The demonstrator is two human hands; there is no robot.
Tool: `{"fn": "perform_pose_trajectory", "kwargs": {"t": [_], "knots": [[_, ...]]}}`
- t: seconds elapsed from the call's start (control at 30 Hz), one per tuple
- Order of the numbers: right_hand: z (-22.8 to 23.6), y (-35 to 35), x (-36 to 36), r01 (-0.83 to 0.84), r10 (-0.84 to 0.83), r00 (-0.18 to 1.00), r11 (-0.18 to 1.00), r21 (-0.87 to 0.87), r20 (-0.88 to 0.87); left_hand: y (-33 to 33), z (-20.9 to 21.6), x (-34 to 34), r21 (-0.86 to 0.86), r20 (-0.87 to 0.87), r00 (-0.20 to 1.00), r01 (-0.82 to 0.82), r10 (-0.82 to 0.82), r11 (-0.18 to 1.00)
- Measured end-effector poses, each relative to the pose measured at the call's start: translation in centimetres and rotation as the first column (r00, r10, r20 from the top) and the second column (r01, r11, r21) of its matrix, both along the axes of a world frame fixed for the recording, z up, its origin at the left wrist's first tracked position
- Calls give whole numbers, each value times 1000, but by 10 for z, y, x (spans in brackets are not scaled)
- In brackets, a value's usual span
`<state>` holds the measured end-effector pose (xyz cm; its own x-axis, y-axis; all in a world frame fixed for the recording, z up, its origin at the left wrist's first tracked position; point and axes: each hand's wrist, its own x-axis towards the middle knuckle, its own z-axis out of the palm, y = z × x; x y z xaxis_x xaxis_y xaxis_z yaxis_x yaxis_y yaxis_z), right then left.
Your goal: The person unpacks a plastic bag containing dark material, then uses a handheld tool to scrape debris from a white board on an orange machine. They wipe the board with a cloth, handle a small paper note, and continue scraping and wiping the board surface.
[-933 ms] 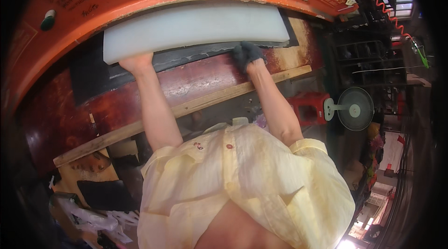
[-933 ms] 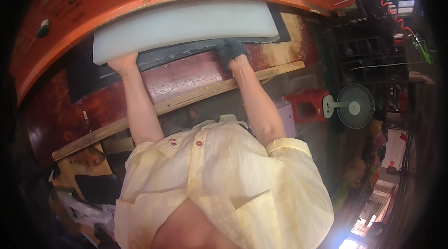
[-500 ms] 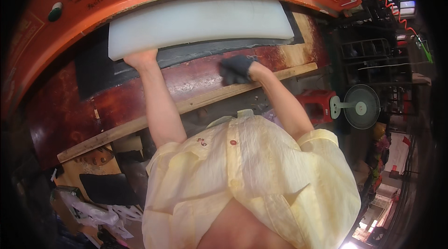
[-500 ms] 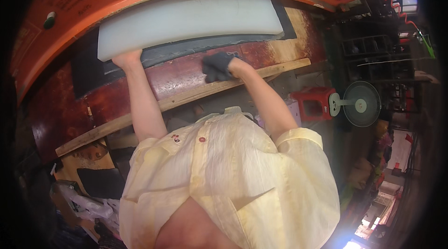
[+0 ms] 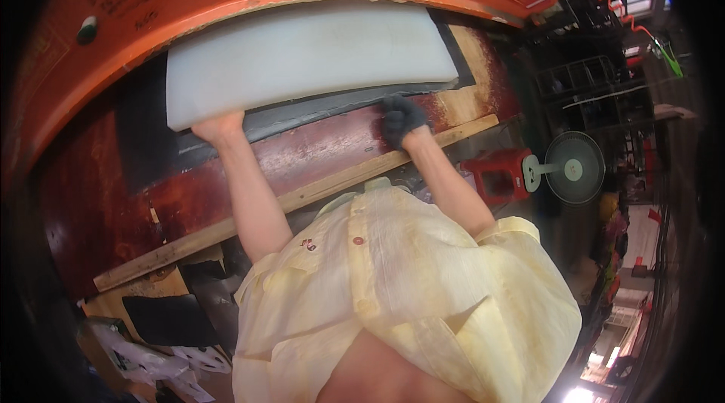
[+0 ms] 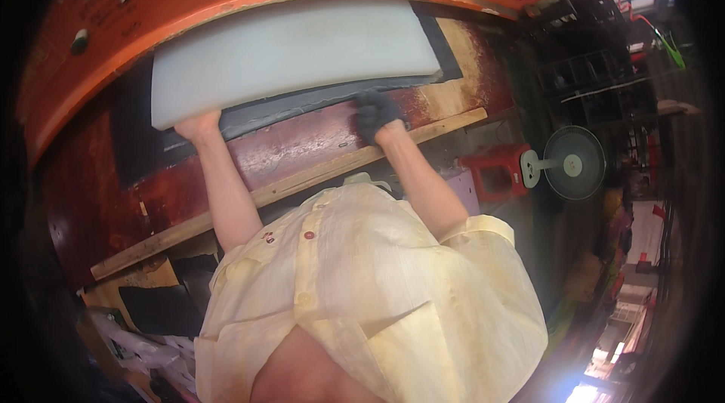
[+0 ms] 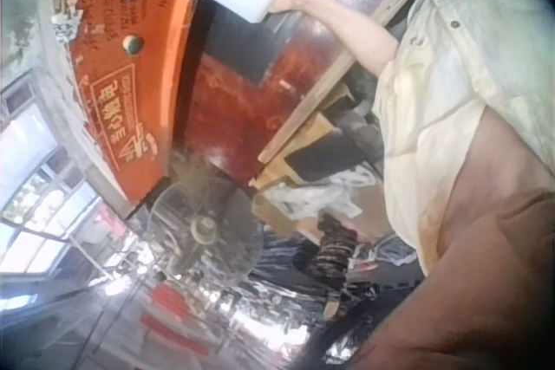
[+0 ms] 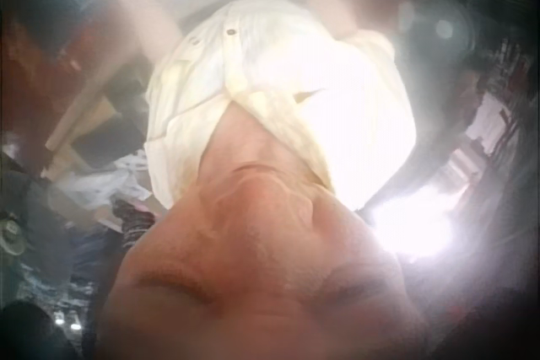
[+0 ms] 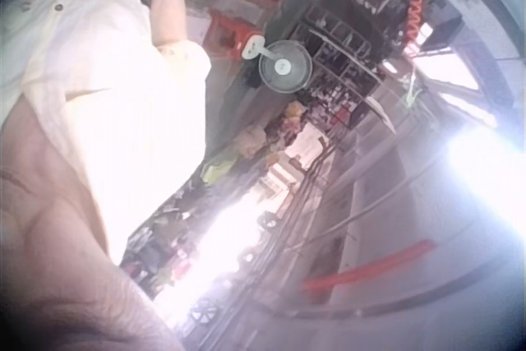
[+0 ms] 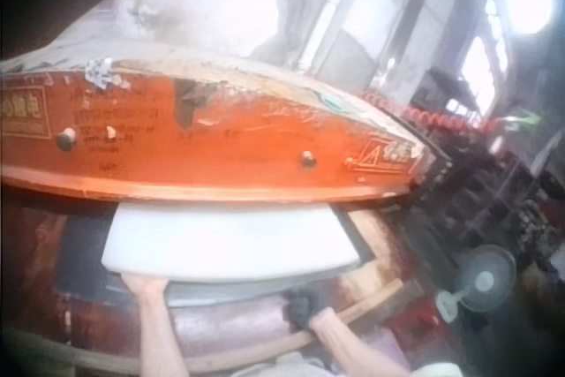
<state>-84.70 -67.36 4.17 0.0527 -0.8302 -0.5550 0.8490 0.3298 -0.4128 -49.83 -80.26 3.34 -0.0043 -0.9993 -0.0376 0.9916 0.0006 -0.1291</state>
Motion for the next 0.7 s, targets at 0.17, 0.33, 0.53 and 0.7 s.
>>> {"fn": "perform_pose_trajectory", "kwargs": {"t": [0.17, 0.33, 0.53, 0.7], "knots": [[-13, -7, -4, -79, -85, 837, 958, -274, -540, 9, 32, -9, 209, 179, 981, -117, 79, 971], [-18, -8, -19, -256, -433, -283, 894, -367, -856, 1, 14, -5, 216, 276, 961, -92, 29, 972], [19, -6, -17, -228, -58, -820, 946, 231, -570, -7, -5, 8, -542, -320, 826, 241, -463, 805], [15, 0, -13, -34, 86, -902, 963, 267, -423, -3, 2, -3, 118, 310, 948, -118, 77, 986]]}}
